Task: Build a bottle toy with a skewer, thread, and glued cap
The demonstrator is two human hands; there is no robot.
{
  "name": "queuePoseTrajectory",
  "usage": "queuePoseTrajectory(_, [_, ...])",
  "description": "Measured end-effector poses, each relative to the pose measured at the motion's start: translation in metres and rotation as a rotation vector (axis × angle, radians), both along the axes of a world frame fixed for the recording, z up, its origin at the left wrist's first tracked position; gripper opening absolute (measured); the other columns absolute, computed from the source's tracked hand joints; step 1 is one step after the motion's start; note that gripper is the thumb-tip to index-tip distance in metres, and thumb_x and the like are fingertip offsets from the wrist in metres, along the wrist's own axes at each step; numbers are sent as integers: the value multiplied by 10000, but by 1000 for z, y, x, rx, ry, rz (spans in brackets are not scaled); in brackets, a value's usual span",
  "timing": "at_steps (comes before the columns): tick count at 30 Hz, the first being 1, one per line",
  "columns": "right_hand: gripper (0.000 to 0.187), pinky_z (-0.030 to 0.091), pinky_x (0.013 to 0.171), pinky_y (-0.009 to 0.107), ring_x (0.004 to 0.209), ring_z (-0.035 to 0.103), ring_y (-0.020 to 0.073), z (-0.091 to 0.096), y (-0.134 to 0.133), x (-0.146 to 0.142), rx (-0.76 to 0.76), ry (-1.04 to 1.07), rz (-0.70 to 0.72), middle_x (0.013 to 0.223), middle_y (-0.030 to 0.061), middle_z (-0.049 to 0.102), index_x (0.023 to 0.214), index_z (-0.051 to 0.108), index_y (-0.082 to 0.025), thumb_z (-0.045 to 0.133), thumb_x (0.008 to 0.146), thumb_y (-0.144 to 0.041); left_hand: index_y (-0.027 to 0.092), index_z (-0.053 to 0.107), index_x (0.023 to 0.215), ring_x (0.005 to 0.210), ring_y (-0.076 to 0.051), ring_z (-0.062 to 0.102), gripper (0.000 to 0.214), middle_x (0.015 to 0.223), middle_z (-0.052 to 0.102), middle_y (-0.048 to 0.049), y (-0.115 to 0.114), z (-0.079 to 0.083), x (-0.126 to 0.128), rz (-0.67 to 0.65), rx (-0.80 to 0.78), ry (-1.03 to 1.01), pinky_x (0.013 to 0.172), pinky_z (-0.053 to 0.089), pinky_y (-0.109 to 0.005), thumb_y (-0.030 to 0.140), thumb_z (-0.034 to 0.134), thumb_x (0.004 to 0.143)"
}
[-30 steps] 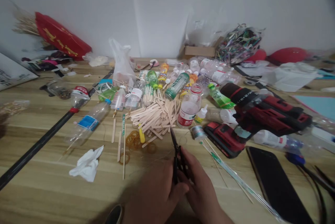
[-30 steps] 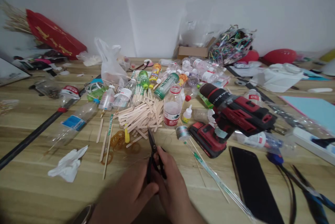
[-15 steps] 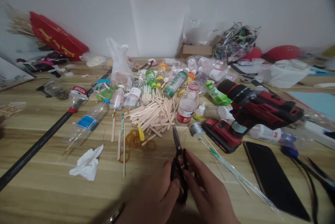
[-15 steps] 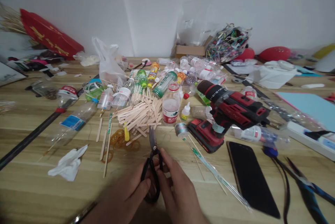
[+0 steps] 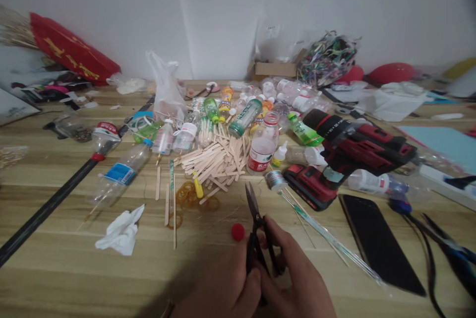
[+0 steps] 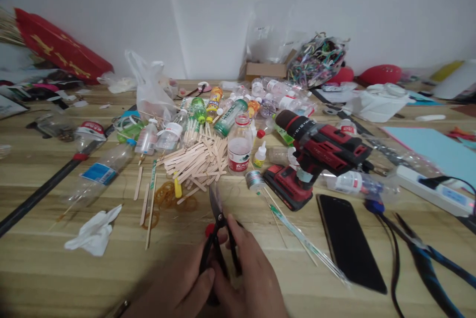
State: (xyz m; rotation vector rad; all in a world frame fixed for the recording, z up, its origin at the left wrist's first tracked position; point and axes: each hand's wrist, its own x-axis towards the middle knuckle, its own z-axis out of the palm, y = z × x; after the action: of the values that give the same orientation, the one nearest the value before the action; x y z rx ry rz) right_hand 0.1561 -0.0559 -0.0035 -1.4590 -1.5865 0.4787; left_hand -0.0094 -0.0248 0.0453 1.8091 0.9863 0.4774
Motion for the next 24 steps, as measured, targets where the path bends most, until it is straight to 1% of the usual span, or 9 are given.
queuePoseTrajectory(2, [729,590,887,365,1015,688,242,2,0,6,52,-74,59,1182,68,680,1504,395,-296,613,811,-235,273,456,1473,1194,-222,652,577,1371,657,-61,0,4,0,-2,-15,-53,1047,507,-365,167,433,906])
queuePoseTrajectory(4, [829,598,839,317,932,695,208,3,-1,13,29,-91,129,1096,40,684,1561,287,-317,629,813,-216,311,463,1471,1200,-225,648,594,1369,659,-39,0,8,0,-21,-31,-83,1040,515,-373,158,450,898])
queuePoseTrajectory(6, [812,599,765,256,851,690,175,2,-1,17,-10,-70,166,1034,21,681,1581,228,-335,603,872,-210,323,490,1454,1224,-232,633,574,1366,661,-35,1,8,0,-14,-33,-90,1045,512,-379,171,462,902])
queuePoseTrajectory(8, [686,595,739,229,850,689,164,0,-1,20,14,-61,171,1082,35,676,1570,262,-349,532,950,-229,306,535,1420,1220,-237,635,500,1345,675,-47,0,6,-1,43,-33,-77,1046,511,-375,224,447,935])
queuePoseTrajectory(11, [541,586,833,242,997,679,174,-1,-1,20,80,-103,114,1200,58,637,1524,364,-369,461,1006,-244,281,569,1386,1174,-245,658,443,1278,710,-65,-3,2,-2,135,-46,-48,1000,537,-362,346,400,982])
queuePoseTrajectory(14, [486,571,903,271,1097,641,187,2,-3,15,79,-104,28,1248,62,596,1477,433,-385,475,1008,-270,284,518,1431,1163,-247,659,480,1224,730,-65,-5,1,-2,190,-49,-52,941,563,-354,420,349,1003])
queuePoseTrajectory(17, [429,575,891,270,1104,639,187,4,-4,8,69,0,35,1296,54,595,1431,478,-385,463,1012,-294,274,450,1482,1194,-250,640,530,1265,710,-80,-4,1,3,228,-38,-33,926,564,-355,470,285,1018])
queuePoseTrajectory(20, [455,584,863,266,1118,651,191,0,-4,0,24,143,42,1316,39,620,1411,479,-380,518,973,-263,212,358,1542,1213,-292,628,616,1364,647,-140,1,-4,10,192,23,49,996,522,-415,509,245,1014])
queuePoseTrajectory(24, [486,603,786,264,1089,682,198,-8,-2,-6,-106,271,-21,1324,46,639,1422,490,-342,512,944,-258,119,175,1597,1018,-331,709,746,1308,668,-216,6,-10,18,46,53,152,902,550,-450,546,262,992])
